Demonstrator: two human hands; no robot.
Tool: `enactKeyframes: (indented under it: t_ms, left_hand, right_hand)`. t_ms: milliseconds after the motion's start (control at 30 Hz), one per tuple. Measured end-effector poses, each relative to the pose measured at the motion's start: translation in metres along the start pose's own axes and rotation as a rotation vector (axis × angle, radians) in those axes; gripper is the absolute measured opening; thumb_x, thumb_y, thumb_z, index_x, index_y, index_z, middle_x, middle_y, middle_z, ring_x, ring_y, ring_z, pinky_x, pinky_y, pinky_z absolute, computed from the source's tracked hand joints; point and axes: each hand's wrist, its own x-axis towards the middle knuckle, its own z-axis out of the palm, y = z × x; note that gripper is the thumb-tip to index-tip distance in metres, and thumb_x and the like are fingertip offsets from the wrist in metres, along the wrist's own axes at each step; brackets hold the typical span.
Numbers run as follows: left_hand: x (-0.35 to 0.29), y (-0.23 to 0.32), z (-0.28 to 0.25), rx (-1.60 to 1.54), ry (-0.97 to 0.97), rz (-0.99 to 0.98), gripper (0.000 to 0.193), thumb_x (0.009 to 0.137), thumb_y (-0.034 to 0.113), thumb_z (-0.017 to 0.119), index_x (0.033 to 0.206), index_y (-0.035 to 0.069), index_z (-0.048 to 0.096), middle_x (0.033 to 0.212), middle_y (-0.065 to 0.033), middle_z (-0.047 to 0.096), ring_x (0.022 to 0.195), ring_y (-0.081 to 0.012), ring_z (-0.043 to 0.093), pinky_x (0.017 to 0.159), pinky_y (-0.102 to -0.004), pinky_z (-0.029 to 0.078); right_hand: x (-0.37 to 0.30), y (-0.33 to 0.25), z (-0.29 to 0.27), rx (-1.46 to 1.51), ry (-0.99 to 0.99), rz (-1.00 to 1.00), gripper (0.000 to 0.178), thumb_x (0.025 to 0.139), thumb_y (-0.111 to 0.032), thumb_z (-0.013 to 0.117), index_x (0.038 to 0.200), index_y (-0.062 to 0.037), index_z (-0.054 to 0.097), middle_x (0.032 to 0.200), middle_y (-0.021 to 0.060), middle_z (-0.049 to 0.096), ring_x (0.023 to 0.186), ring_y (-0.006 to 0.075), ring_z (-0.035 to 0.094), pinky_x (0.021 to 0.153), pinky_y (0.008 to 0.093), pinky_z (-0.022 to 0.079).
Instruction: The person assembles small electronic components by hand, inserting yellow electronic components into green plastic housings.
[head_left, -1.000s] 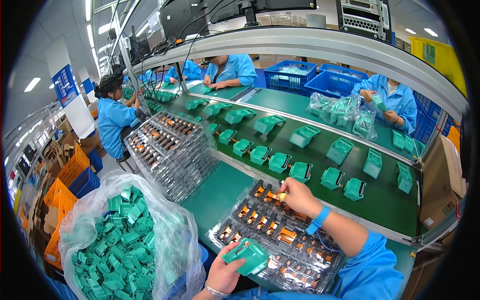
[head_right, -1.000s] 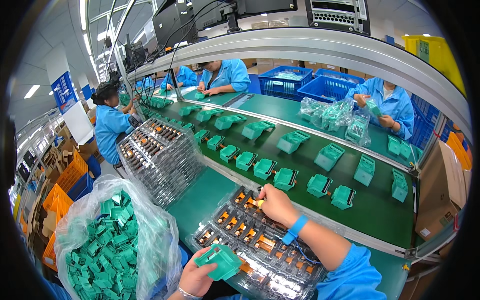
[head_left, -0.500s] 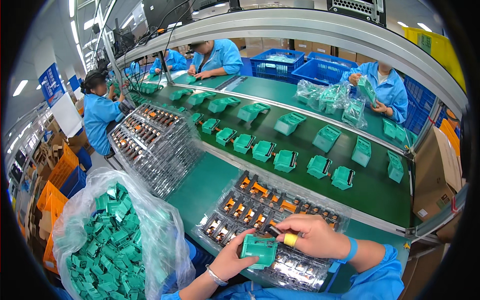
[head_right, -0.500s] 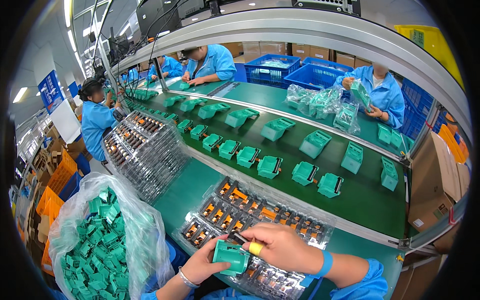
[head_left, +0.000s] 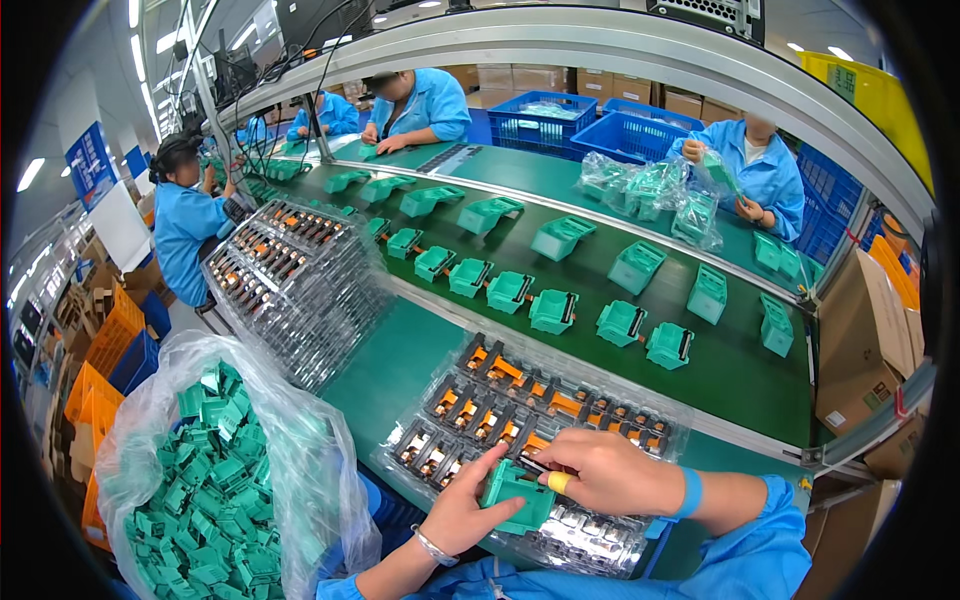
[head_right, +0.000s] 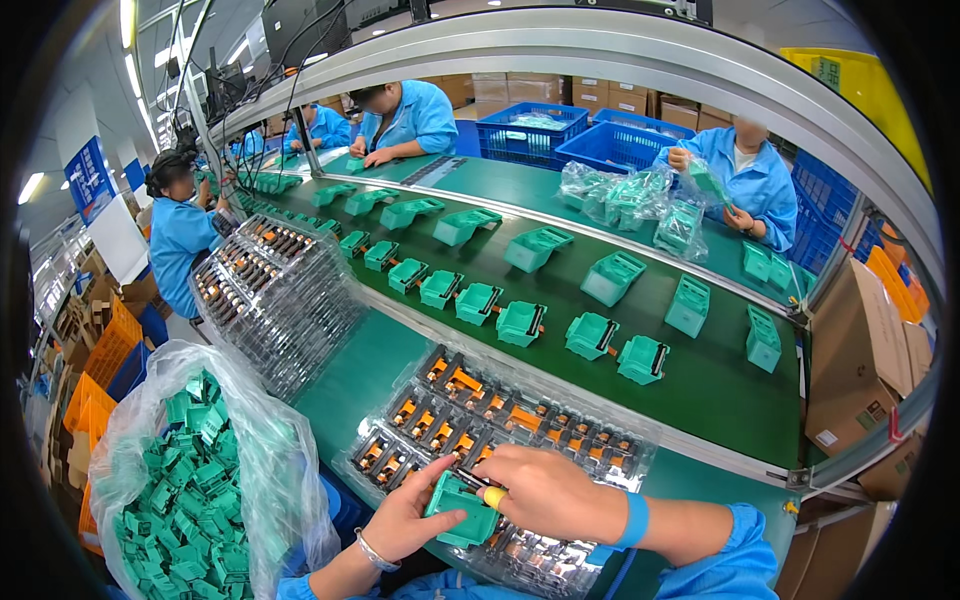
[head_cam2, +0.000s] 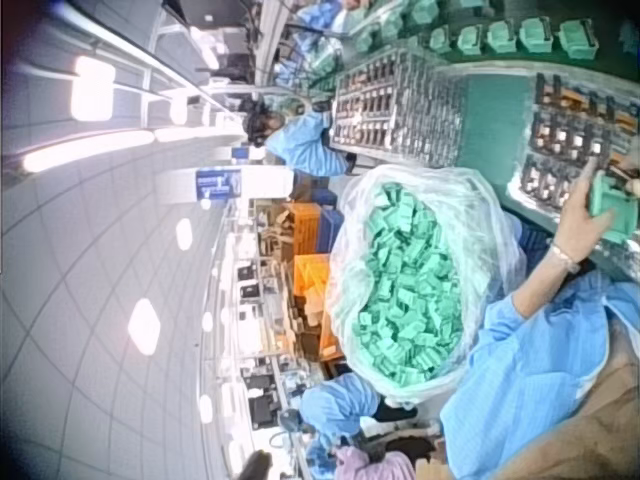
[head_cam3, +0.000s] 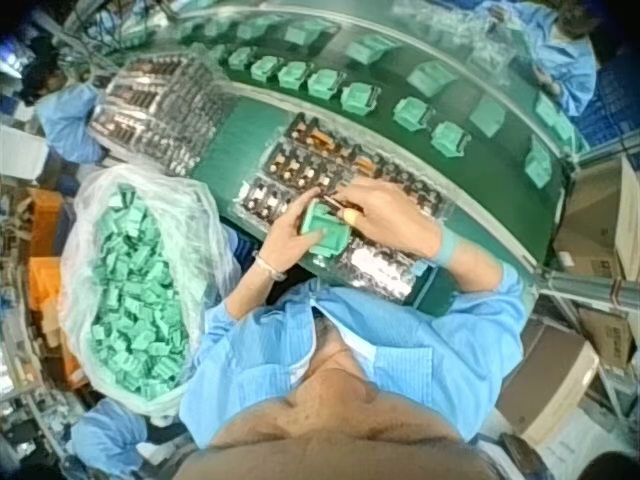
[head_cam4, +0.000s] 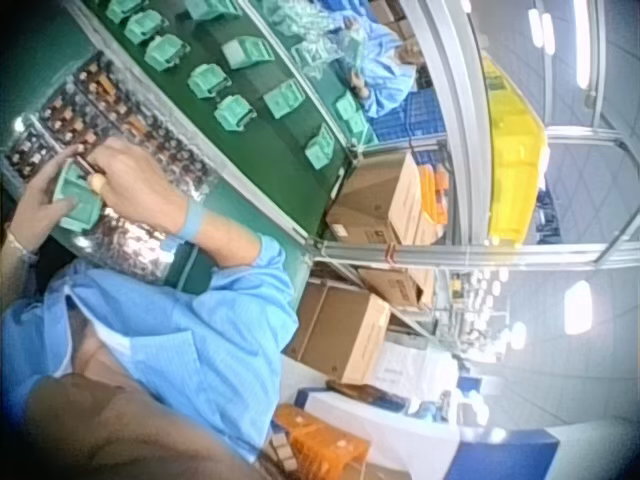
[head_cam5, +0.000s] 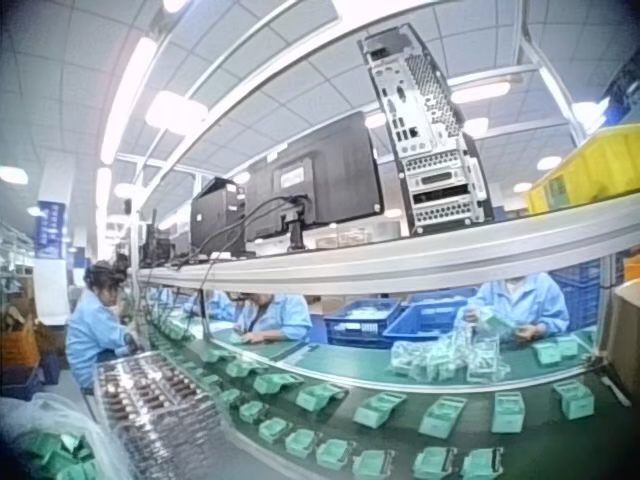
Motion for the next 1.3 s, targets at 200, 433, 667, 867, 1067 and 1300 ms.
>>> enactKeyframes:
  t_ms: [200,433,667,867,1067,1300]
  left_hand:
    - [0.0,0.008,0.004,-0.137,0.071,-0.042,0.056,0.08,-0.001,0.066,0.129,-0.001,0.038,0.117,-0.0102,0.051,0.107,-0.0175,0.053,0.092,-0.0299,0.045]
    - [0.003,0.015,0.014,-0.145,0.092,0.011,0.044,0.079,-0.004,0.065,0.119,-0.003,0.046,0.113,-0.0096,0.052,0.102,-0.0159,0.055,0.088,-0.0278,0.047]
    - [0.006,0.011,0.018,0.251,0.067,0.216,0.039,0.079,-0.007,0.064,0.115,-0.003,0.051,0.113,-0.01,0.054,0.102,-0.0161,0.057,0.088,-0.0274,0.046]
    - [0.01,0.015,0.034,-0.161,0.012,0.06,0.048,0.079,-0.003,0.065,0.122,-0.001,0.046,0.122,-0.011,0.047,0.104,-0.0187,0.057,0.086,-0.0288,0.049]
    - [0.001,0.007,0.02,-0.094,0.205,0.284,0.041,0.08,-0.005,0.06,0.119,0.0,0.048,0.132,-0.0137,0.041,0.115,-0.0227,0.049,0.092,-0.0357,0.046]
    - [-0.025,0.003,-0.009,-0.209,0.3,0.237,0.028,0.088,-0.003,0.053,0.116,0.0,0.051,0.119,-0.0115,0.054,0.105,-0.0198,0.055,0.087,-0.0319,0.048]
  right_hand:
    - [0.001,0.021,0.003,0.257,-0.128,0.183,0.02,0.082,-0.016,0.065,0.097,-0.0027,0.061,0.083,0.0106,0.06,0.079,0.0239,0.062,0.067,0.0359,0.048]
    - [-0.008,0.024,0.006,0.252,-0.06,0.21,0.024,0.083,-0.016,0.066,0.101,-0.0022,0.059,0.08,0.0057,0.059,0.075,0.0133,0.059,0.065,0.0274,0.048]
    - [-0.014,0.024,-0.002,0.263,-0.172,0.253,0.02,0.079,-0.016,0.066,0.09,-0.0012,0.058,0.076,0.009,0.058,0.07,0.0211,0.059,0.063,0.0327,0.047]
    - [-0.031,0.029,-0.003,0.255,-0.072,0.25,0.019,0.078,-0.014,0.068,0.09,-0.0017,0.059,0.078,0.0067,0.056,0.069,0.0164,0.056,0.061,0.0299,0.046]
    - [-0.084,0.109,-0.055,0.331,0.696,0.408,0.015,0.077,-0.003,0.067,0.088,-0.0015,0.057,0.077,0.0037,0.058,0.067,0.01,0.056,0.057,0.0256,0.047]
    - [-0.122,0.208,-0.1,0.396,0.904,0.897,0.013,0.079,-0.001,0.062,0.085,-0.0006,0.051,0.075,0.0053,0.055,0.062,0.0139,0.055,0.052,0.0305,0.053]
